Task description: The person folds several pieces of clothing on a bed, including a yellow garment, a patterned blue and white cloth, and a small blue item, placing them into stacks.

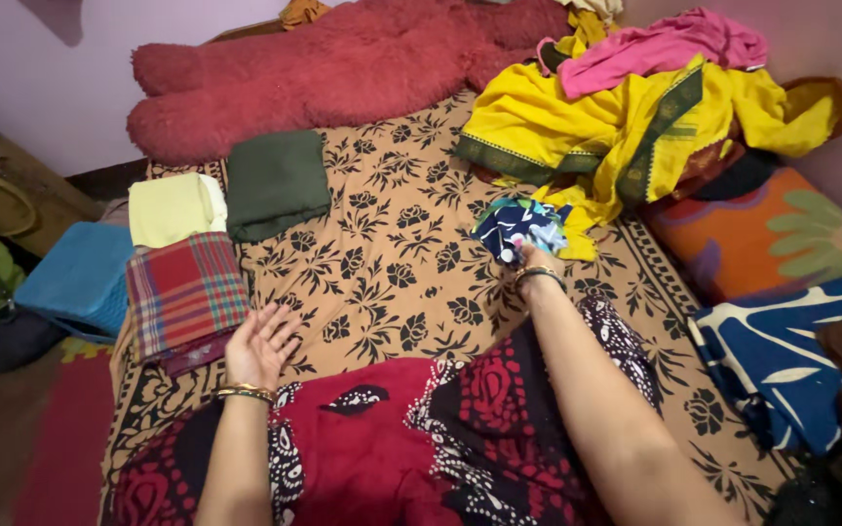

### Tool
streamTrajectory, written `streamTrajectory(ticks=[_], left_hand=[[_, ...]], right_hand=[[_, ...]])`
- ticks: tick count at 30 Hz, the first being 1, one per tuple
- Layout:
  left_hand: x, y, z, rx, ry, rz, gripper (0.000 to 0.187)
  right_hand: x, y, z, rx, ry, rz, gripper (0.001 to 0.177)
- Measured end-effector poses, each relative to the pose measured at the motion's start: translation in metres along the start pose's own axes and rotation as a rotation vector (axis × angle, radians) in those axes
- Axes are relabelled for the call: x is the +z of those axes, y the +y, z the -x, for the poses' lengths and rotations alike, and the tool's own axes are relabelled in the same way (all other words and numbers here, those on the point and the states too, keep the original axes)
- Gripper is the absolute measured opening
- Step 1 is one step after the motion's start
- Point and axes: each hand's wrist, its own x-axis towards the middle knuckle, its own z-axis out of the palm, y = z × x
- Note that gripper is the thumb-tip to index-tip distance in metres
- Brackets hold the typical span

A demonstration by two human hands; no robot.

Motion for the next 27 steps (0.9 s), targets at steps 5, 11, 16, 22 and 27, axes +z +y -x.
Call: streamTrajectory(ticks=[5, 11, 16, 22, 27], left_hand=[[0.021, -0.008, -0.002, -0.019, 0.031, -0.105, 0.059], [0.082, -0.057, -0.001, 0.102, -0.325, -0.376, 0.075], [0.094, -0.110, 0.000, 0.304, -0.502, -0.528, 0.062], [0.082, -0.119, -0.039, 0.329, -0.216, -0.423, 0.026], [0.093, -0.072, -0.031, 0.092, -0.117, 0.138, 0.024]], right_hand=[[0.022, -0.002, 0.106, -0.435, -0.363, 0.221, 0.017], [0.052, 0.021, 0.201, -0.368, -0.998, 0.503, 0.018], [0.060, 0.058, 0.225, -0.256, -1.378, 0.484, 0.016], [0.076, 0.041, 0.215, -0.580, -1.056, 0.958, 0.035], [0.080, 0.030, 0.193, -0.925, -1.022, 1.261, 0.070]])
